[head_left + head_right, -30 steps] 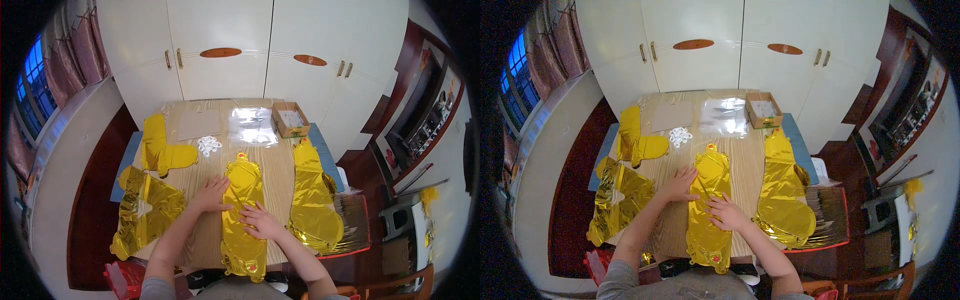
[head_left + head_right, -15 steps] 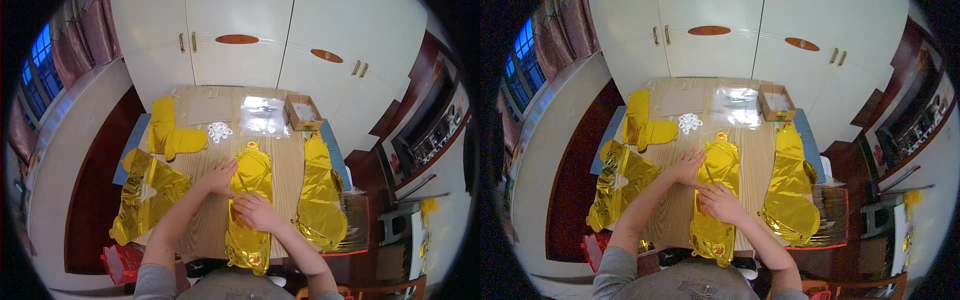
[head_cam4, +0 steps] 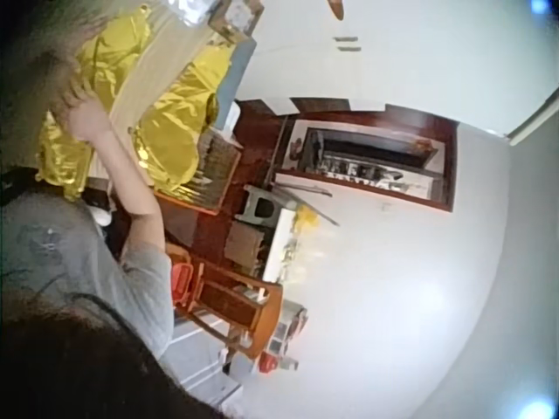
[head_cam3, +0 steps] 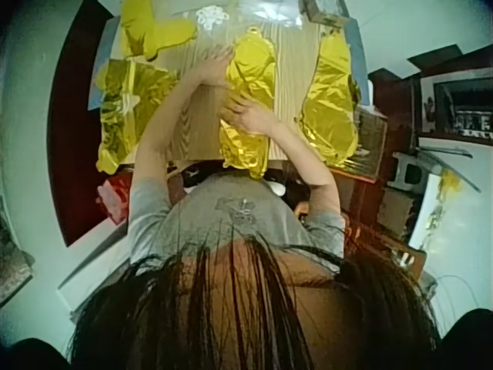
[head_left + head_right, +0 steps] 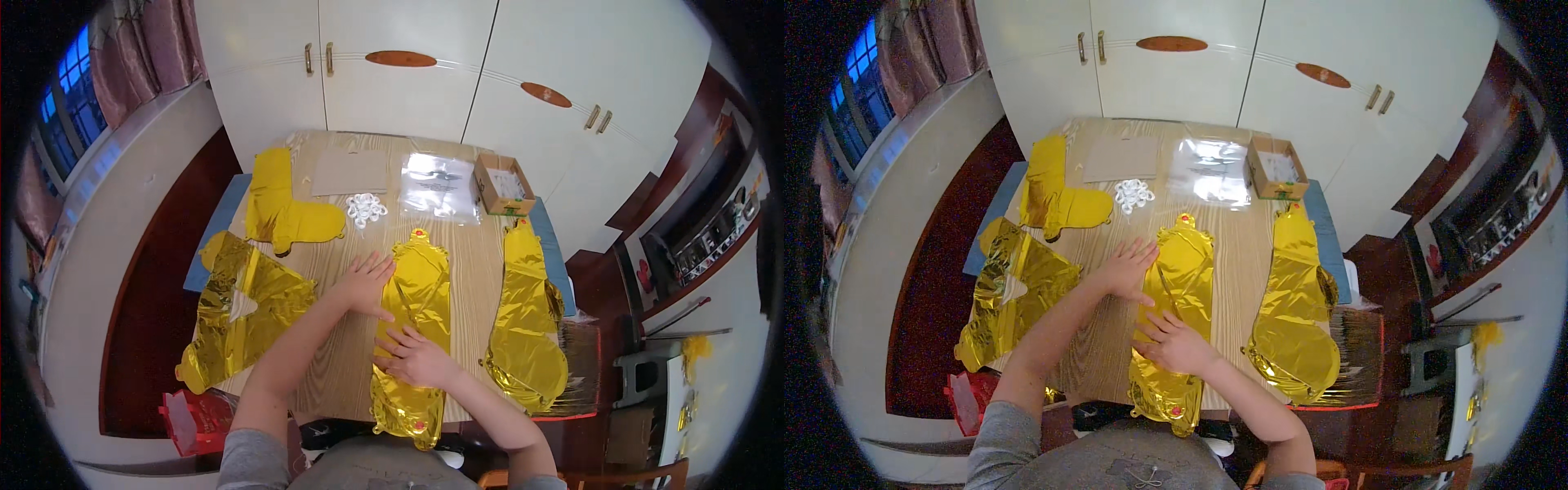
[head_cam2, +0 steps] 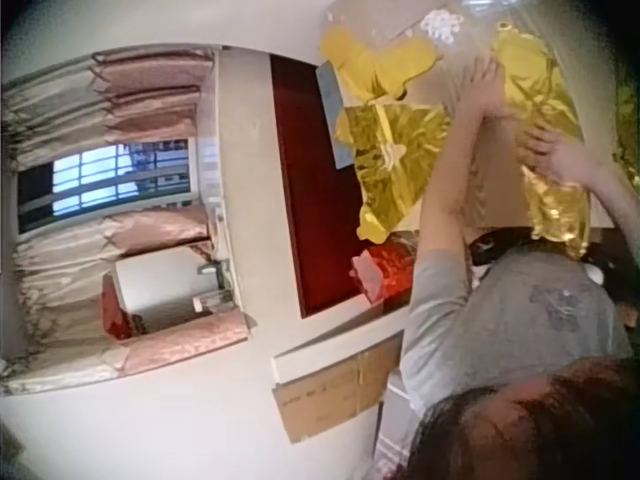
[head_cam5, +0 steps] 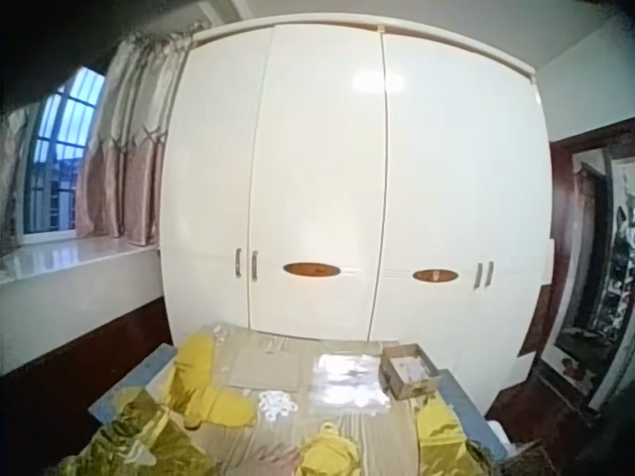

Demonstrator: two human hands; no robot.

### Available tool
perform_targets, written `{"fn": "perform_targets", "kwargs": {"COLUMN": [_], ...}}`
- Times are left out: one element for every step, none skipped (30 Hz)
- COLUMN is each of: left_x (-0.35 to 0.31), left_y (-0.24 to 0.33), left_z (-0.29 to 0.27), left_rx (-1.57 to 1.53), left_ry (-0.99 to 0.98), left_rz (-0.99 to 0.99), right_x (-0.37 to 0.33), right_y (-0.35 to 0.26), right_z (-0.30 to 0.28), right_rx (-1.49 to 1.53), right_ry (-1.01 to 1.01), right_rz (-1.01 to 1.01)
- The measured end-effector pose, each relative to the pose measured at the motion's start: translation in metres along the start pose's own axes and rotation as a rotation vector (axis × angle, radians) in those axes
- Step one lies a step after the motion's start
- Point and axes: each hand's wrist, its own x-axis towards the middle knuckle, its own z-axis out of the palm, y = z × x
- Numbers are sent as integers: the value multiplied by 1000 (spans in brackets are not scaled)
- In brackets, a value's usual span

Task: Folding and organizing gold-colored plastic film sheets at a workstation.

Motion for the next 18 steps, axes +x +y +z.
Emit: {"fn": "perform_targets", "kwargs": {"left_x": [0, -1, -1, 0, 0, -1, -1, -2, -1, -1, -1, 0, 0, 1, 3, 4, 6, 7], "left_y": [-1, -1, -1, -1, 0, -1, -1, -1, -1, -2, -2, -2, -1, -2, -4, -5, -7, -8], "left_z": [1, 2, 2, 2, 3, 2, 2, 2, 2, 4, 6, 8, 9, 10, 10, 10, 9, 9], "left_rx": [-1, -3, -5, -6, -8, -4, 0, 4, 0, -5, -10, -25, -39, -55, -50, -45, -41, -44], "left_ry": [7, 14, 16, 18, 20, 21, 21, 21, 32, 42, 53, 67, 81, 95, 94, 93, 93, 98], "left_rz": [2, 5, 5, 6, 7, 4, 1, -2, -2, -2, -3, -4, -6, -8, -16, -24, -34, -40], "right_x": [-2, -3, -4, -5, -6, -7, -7, -7, -8, -9, -13, -14, -15, -15, -16, -16, -16, -16], "right_y": [-2, -5, -7, -10, -12, -14, -15, -17, -16, -17, -17, -17, -16, -15, -15, -15, -15, -15], "right_z": [0, -2, -3, -3, -3, -3, -5, -6, -8, -6, 1, 4, 5, 5, 5, 5, 5, 5], "right_rx": [17, 34, 49, 57, 63, 69, 71, 72, 67, 74, 81, 85, 81, 77, 77, 88, 99, 109], "right_ry": [-20, -39, -56, -71, -87, -102, -113, -124, -133, -105, -77, -46, -55, -63, -74, -79, -84, -90], "right_rz": [-5, -8, -11, -7, -2, 1, -2, -6, -6, -6, -6, -6, -6, -6, -6, -5, -5, -7]}}
